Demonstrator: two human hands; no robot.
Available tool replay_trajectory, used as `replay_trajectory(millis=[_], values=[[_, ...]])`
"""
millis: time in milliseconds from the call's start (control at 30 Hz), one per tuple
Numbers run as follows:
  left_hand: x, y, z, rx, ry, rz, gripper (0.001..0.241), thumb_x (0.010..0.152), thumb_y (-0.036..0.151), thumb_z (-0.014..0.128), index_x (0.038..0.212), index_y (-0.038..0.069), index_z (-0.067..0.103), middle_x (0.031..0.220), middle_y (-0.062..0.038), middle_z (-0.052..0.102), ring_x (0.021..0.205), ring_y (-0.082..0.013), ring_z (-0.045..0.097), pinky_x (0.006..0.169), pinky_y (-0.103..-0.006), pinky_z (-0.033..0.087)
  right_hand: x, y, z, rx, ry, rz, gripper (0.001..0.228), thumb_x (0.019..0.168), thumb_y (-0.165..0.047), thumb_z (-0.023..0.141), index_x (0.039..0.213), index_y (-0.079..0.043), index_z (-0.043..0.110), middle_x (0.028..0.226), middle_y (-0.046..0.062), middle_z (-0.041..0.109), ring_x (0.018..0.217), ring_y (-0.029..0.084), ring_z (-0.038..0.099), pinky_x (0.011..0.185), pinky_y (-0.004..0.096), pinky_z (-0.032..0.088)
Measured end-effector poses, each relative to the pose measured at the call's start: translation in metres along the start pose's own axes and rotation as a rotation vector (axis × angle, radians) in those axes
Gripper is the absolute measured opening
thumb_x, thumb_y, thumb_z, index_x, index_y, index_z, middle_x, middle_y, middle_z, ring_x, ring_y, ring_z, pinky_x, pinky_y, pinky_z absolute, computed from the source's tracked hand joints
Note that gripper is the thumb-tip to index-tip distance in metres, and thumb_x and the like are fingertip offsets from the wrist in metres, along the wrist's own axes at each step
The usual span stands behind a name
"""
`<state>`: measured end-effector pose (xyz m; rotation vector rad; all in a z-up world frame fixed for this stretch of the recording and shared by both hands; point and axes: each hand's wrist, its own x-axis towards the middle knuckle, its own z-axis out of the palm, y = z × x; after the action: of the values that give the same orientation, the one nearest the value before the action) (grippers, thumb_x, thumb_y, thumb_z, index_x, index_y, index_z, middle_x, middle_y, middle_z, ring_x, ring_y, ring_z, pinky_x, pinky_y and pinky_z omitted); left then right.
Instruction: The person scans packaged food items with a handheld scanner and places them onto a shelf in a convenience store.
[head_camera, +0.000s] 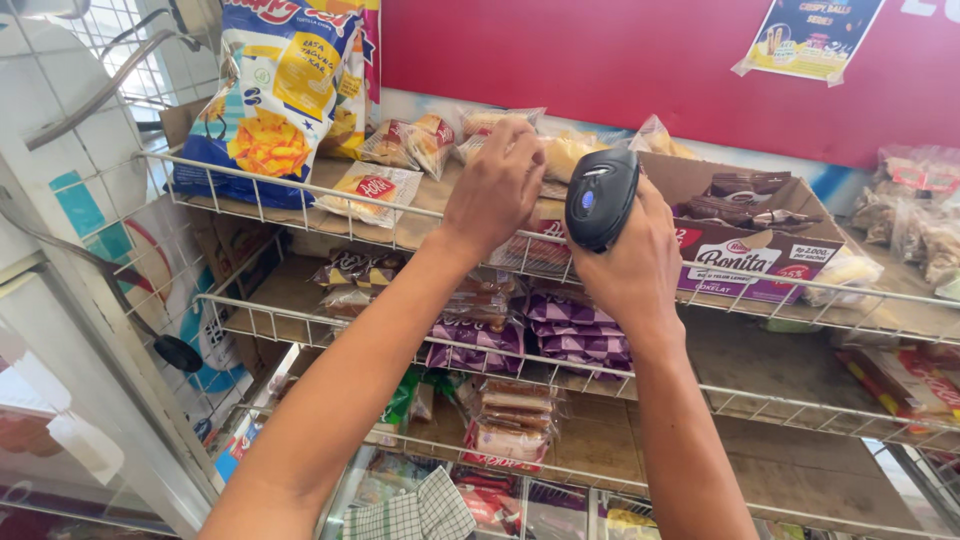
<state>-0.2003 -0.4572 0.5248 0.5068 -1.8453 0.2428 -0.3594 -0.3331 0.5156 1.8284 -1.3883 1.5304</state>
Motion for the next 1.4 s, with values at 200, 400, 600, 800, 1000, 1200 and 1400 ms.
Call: replay_trajectory(millis=[200, 400, 600, 800, 1000, 1200, 1400], values=[[-0.003, -0.010, -0.002, 0.290, -0.048, 0.120, 0.021, 0.099, 0.030, 0.066, 0.109, 0.012, 0.071, 0.119, -0.007, 0.070, 0.117, -0.0281, 0.061, 0.097, -0.0466, 0.048, 0.005, 0.011, 0.012, -0.155, -0.033, -0.051, 0.063, 0.082, -0.031, 0.086, 0.131, 0.000, 0.063, 0.126, 0.019, 0.064, 0.122, 0.042, 0.056, 0.101, 0.050, 0.045], [-0.006, 0.002, -0.008, 0.201, -0.089, 0.045, 0.028, 0.101, 0.031, 0.062, 0.117, 0.009, 0.068, 0.117, -0.009, 0.070, 0.116, -0.0261, 0.062, 0.097, -0.0458, 0.045, 0.003, 0.016, 0.018, -0.219, 0.041, -0.127, 0.074, 0.075, -0.030, 0.087, 0.135, 0.002, 0.059, 0.131, 0.022, 0.061, 0.126, 0.042, 0.053, 0.101, 0.052, 0.044], [-0.012, 0.014, -0.017, 0.241, 0.006, 0.157, 0.032, 0.101, 0.029, 0.064, 0.125, 0.008, 0.066, 0.121, -0.006, 0.068, 0.122, -0.0270, 0.060, 0.101, -0.0472, 0.044, 0.002, 0.010, 0.017, -0.175, -0.055, -0.006, 0.076, 0.081, -0.037, 0.087, 0.139, 0.002, 0.056, 0.132, 0.021, 0.060, 0.130, 0.041, 0.051, 0.102, 0.054, 0.042], [-0.068, 0.037, -0.054, 0.185, 0.089, 0.254, 0.031, 0.096, 0.018, 0.069, 0.124, 0.005, 0.065, 0.131, -0.011, 0.063, 0.130, -0.0314, 0.057, 0.108, -0.0457, 0.046, -0.041, -0.022, 0.020, -0.259, 0.133, -0.257, 0.070, 0.075, -0.023, 0.087, 0.134, 0.001, 0.059, 0.143, 0.025, 0.056, 0.134, 0.042, 0.050, 0.104, 0.053, 0.041], [-0.171, 0.054, -0.111, 0.127, 0.000, 0.091, 0.014, 0.091, 0.010, 0.075, 0.105, 0.009, 0.071, 0.116, -0.004, 0.070, 0.111, -0.0254, 0.067, 0.097, -0.0408, 0.049, -0.121, -0.058, 0.050, 0.434, -0.161, -0.093, 0.034, 0.085, -0.013, 0.087, 0.111, -0.003, 0.068, 0.105, 0.011, 0.071, 0.095, 0.025, 0.071, 0.084, 0.035, 0.055], [-0.301, 0.080, -0.171, 0.318, 0.042, -0.250, 0.015, 0.089, 0.008, 0.076, 0.102, 0.007, 0.071, 0.103, -0.007, 0.072, 0.095, -0.0265, 0.068, 0.090, -0.0401, 0.050, -0.213, -0.103, 0.118, 0.908, -0.632, 0.040, 0.025, 0.086, -0.011, 0.086, 0.101, -0.002, 0.069, 0.087, 0.002, 0.069, 0.077, 0.009, 0.061, 0.072, 0.026, 0.053], [-0.450, 0.133, -0.218, 0.467, 0.270, -0.706, 0.010, 0.096, 0.008, 0.070, 0.105, 0.007, 0.072, 0.099, -0.008, 0.073, 0.094, -0.0277, 0.070, 0.087, -0.0401, 0.051, -0.328, -0.174, 0.164, 1.265, -1.122, 0.243, 0.031, 0.094, -0.011, 0.080, 0.121, 0.000, 0.069, 0.104, 0.001, 0.072, 0.092, 0.009, 0.065, 0.082, 0.024, 0.054]])
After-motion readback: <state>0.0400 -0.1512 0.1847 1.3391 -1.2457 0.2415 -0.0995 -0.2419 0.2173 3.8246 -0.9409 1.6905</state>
